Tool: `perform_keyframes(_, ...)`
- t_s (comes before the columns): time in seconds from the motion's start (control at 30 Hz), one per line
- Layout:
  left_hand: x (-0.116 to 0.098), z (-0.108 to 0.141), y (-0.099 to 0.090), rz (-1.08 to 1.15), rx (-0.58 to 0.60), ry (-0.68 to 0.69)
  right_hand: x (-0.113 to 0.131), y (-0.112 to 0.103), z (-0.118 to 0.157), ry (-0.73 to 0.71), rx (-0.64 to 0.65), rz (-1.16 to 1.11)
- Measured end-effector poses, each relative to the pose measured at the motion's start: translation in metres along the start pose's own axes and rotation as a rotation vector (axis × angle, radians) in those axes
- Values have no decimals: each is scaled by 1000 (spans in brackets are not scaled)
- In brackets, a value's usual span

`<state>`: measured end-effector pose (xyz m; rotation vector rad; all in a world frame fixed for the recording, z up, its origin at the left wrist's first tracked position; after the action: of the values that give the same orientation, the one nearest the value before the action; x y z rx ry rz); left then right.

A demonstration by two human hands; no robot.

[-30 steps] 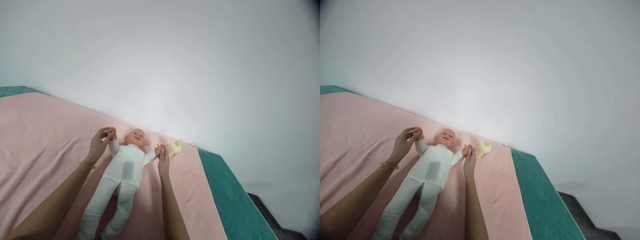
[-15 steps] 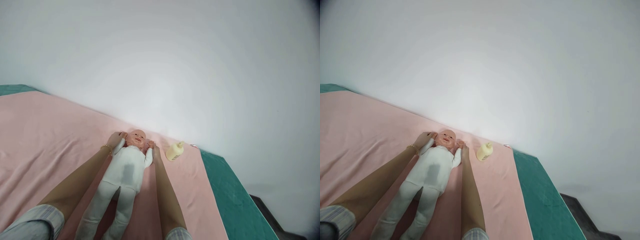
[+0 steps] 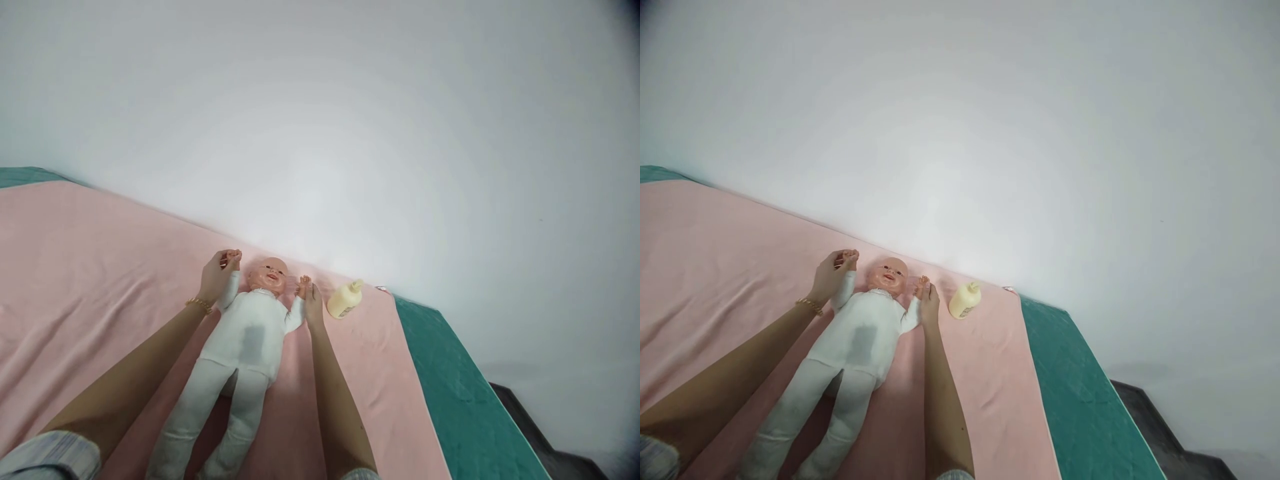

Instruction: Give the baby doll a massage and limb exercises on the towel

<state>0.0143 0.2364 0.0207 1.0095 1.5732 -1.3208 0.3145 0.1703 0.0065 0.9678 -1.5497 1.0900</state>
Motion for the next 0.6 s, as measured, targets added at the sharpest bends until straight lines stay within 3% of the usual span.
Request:
perform_keyframes(0.23,-16,58,-52,98,-166,92,38,-18,60,-97,56,32)
perform_keyframes(0.33,-11,92,-73,31,-247,62,44,-23,97,-48,84,99)
perform_keyframes(0.43,1,119,-88,-97,-264,-2,41,-26,139,22,115,134)
perform_keyframes(0.6,39,154,-104,-207,-177,-168,21,-32,198,164,52,176)
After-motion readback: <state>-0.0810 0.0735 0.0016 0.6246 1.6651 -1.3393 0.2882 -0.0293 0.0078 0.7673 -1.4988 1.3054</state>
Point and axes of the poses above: each hand's wrist, its own z-axis away from the middle knuckle, its own y-axis out of the palm, x = y × z, the point moved 8 cm from there along -z, towards the middle knuckle, and after that the axes turned 8 degrees about x, right-handed, at the moved point
